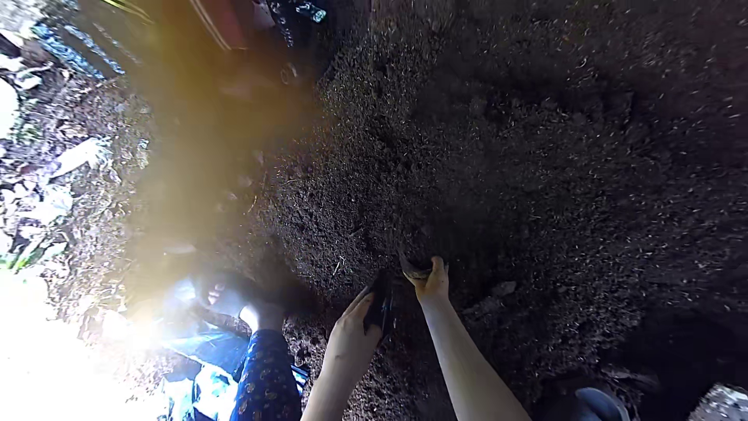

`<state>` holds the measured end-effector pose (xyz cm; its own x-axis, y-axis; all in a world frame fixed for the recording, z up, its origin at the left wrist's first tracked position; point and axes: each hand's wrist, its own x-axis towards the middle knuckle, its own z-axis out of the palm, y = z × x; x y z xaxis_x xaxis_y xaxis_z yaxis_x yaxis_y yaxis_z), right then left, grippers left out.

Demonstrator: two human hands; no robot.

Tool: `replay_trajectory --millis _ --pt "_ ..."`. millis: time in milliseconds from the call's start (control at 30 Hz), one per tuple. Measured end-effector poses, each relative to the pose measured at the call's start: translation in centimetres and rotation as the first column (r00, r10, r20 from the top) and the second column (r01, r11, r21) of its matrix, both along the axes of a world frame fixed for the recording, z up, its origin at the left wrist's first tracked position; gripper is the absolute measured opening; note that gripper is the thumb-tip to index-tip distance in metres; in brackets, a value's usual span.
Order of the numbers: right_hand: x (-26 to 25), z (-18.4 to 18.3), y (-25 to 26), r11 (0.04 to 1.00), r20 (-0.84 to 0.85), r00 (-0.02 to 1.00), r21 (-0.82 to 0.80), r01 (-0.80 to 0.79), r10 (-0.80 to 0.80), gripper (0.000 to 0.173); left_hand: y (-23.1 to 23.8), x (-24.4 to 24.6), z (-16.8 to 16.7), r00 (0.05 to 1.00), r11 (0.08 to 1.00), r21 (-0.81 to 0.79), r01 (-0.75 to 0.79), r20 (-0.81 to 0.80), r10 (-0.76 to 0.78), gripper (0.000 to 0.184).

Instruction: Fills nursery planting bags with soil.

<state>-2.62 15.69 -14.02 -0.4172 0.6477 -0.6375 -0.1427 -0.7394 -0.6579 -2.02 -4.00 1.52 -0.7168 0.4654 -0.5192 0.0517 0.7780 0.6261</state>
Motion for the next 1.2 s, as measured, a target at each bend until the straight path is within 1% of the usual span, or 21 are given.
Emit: replay_trajectory --millis 67,133,200,267,333,433,500,567,633,733,800,867,900,933,1000,1067,1200 --pt "2.2 0.5 1.2 0.994 -0.024 0.994 0.042 -0.103 0.104 0.051 0.9 0.0 -1.1 0.999 0.999 0.03 0.017 0.045 -0.018 0.052" --pt "4.3 2.5 2.4 0.956 0.043 0.968 0.149 -0.251 0.247 0.052 1.8 0.2 -1.9 0.998 0.999 0.04 0.016 0.067 -0.019 0.053" --pt "6.5 5.2 3.7 0.87 0.171 0.911 0.273 -0.411 0.377 0.055 2.5 0.5 -2.4 0.996 0.999 0.038 0.002 0.091 -0.006 0.055" --pt "8.5 7.6 5.0 0.753 0.249 0.835 0.36 -0.551 0.492 0.061 2.9 0.8 -2.9 0.996 0.999 0.037 -0.009 0.094 0.006 0.059" --pt "10.1 9.8 5.8 0.645 0.302 0.761 0.405 -0.648 0.574 0.064 3.2 1.0 -3.2 0.995 0.999 0.045 -0.025 0.094 0.02 0.064" --pt "11.3 12.8 5.5 0.53 0.408 0.674 0.419 -0.738 0.616 0.062 3.7 1.7 -2.9 0.995 0.996 0.082 -0.045 0.092 0.037 0.07" --pt "11.6 14.2 5.5 0.445 0.493 0.621 0.435 -0.783 0.609 0.063 4.3 2.3 -2.4 0.996 0.989 0.137 -0.063 0.07 0.053 0.073" --pt "11.1 14.9 5.5 0.334 0.572 0.575 0.476 -0.814 0.585 0.06 4.4 3.0 -2.3 0.995 0.972 0.212 -0.104 0.021 0.102 0.079" --pt "10.0 15.1 5.5 0.191 0.646 0.497 0.485 -0.853 0.58 0.057 4.1 3.4 -2.8 0.989 0.955 0.27 -0.12 -0.046 0.137 0.09" --pt "7.9 16.5 4.9 -0.02 0.766 0.373 0.449 -0.894 0.524 0.057 3.7 2.7 -3.5 0.988 0.942 0.331 -0.047 -0.123 0.093 0.095" --pt "6.5 18.2 3.5 -0.156 0.859 0.272 0.369 -0.916 0.434 0.053 3.3 2.3 -3.8 0.986 0.944 0.329 -0.007 -0.153 0.06 0.094" --pt "5.0 20.3 1.5 -0.319 0.948 0.089 0.19 -0.929 0.307 0.05 3.0 2.5 -3.7 0.983 0.959 0.283 0.019 -0.183 0.035 0.09" --pt "4.4 20.9 0.5 -0.364 0.968 0.006 0.1 -0.926 0.25 0.049 2.8 2.7 -3.7 0.983 0.966 0.256 0.029 -0.182 0.019 0.089" --pt "3.7 21.3 -0.3 -0.386 0.978 -0.053 0.031 -0.922 0.204 0.048 2.7 2.9 -3.8 0.986 0.972 0.23 0.041 -0.165 -0.003 0.089" --pt "2.5 21.5 -0.9 -0.401 0.984 -0.119 -0.058 -0.914 0.13 0.043 2.7 2.7 -3.9 0.993 0.978 0.202 0.058 -0.11 -0.037 0.091" --pt "1.5 21.4 -1.0 -0.394 0.984 -0.152 -0.105 -0.913 0.09 0.041 2.9 2.1 -4.4 0.995 0.98 0.19 0.058 -0.095 -0.04 0.09" --pt "0.7 21.3 -1.6 -0.387 0.98 -0.19 -0.152 -0.909 0.062 0.039 3.2 1.5 -5.4 0.993 0.985 0.163 0.062 -0.111 -0.044 0.09"
